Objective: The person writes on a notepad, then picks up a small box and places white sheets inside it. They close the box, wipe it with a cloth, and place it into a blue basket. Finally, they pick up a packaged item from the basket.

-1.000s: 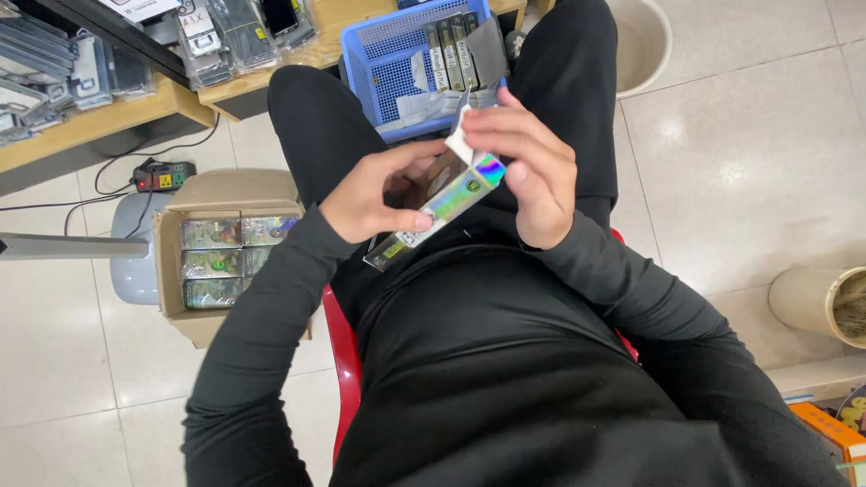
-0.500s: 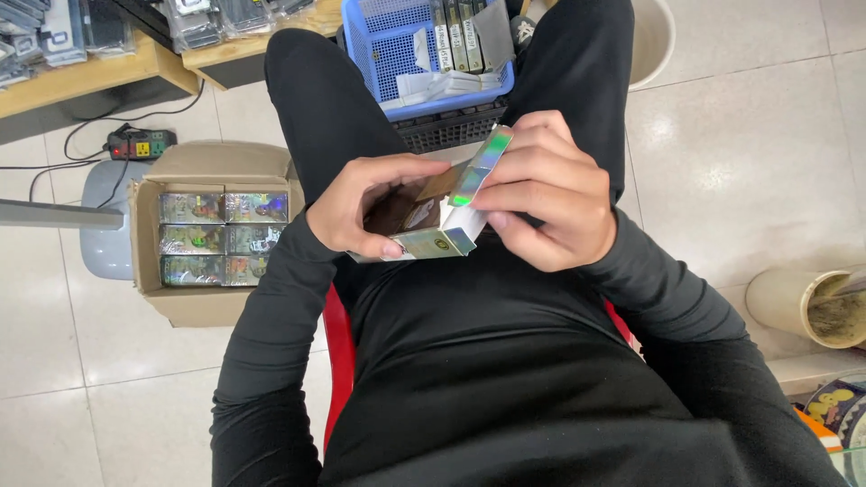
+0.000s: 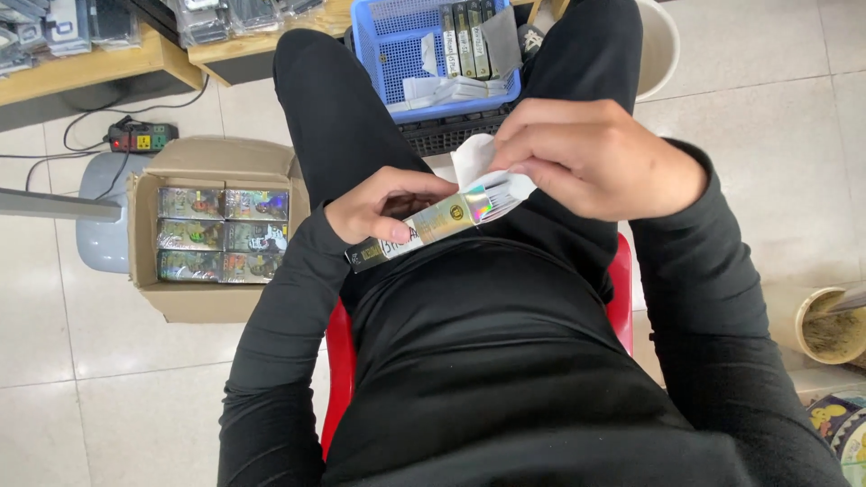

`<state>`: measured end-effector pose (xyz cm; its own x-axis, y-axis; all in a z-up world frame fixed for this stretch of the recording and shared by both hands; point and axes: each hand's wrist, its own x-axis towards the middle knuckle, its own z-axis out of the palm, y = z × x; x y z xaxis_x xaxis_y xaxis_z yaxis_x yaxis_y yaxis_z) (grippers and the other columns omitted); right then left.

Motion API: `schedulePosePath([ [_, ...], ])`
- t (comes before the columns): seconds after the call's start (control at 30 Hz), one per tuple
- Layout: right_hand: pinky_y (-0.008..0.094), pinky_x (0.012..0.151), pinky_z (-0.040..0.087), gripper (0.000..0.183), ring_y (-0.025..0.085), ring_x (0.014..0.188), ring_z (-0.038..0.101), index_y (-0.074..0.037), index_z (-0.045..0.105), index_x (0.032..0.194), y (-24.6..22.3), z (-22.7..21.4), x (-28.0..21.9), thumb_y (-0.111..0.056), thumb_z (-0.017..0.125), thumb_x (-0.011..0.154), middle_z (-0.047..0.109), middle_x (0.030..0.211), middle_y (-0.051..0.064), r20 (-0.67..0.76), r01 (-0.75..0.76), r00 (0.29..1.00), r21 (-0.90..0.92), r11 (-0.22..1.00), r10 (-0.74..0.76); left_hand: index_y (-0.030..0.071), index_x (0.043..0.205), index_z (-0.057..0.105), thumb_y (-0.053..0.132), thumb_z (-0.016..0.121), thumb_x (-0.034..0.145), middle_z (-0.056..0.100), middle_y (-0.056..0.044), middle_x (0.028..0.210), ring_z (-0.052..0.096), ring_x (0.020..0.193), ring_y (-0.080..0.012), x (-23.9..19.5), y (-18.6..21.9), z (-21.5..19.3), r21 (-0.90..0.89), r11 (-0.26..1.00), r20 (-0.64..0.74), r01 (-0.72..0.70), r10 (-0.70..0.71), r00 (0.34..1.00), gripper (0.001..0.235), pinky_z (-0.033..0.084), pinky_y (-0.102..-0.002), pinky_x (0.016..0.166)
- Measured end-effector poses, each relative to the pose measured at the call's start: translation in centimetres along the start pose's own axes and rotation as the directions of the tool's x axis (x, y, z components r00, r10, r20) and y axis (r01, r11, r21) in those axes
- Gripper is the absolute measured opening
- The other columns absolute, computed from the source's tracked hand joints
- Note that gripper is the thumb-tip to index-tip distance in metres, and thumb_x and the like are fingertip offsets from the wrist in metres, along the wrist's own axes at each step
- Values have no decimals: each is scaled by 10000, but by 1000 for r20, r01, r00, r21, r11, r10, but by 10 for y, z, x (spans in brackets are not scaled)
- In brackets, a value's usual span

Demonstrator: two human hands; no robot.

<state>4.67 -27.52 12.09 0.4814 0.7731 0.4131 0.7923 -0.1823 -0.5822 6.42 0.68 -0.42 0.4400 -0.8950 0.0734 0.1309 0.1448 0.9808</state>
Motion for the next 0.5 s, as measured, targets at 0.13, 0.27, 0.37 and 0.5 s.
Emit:
schedulePosePath([
  [0.13,323,787,516,121,276,881,648,72,637,1024,12,1,8,50,525,985,634,1046,179,35,14,999,34,999,-16,-90,1368,482,454,729,772,591,-172,1309,585,1181,-216,3,-6,-5,6,1000,-21,-13,13,1000,844,486,-314,1018],
  [0.27,350,832,480,112,227,873,655,-22,731,959,11,11,9,70,699,905,694,969,86,-48,1,999,-1,1000,-1,-80,1359,499,446,729,767,590,-164,1308,585,1184,-218,2,-2,0,-2,1000,-65,-31,31,997,825,488,-320,1018],
  [0.37,365,839,469,90,211,862,668,-31,745,906,10,23,6,59,747,904,706,937,71,-135,17,990,-88,996,-29,-90,1330,523,477,707,777,616,-148,1237,602,1119,-206,2,-2,5,20,997,-85,-71,72,994,813,510,-310,956],
  [0.5,378,785,492,99,233,853,669,-25,739,919,6,38,5,65,779,915,691,920,82,-250,81,957,-264,961,-149,-91,1337,512,437,732,778,606,-146,1271,601,1165,-220,-3,-17,6,-33,990,-138,-140,134,981,799,490,-333,1010],
])
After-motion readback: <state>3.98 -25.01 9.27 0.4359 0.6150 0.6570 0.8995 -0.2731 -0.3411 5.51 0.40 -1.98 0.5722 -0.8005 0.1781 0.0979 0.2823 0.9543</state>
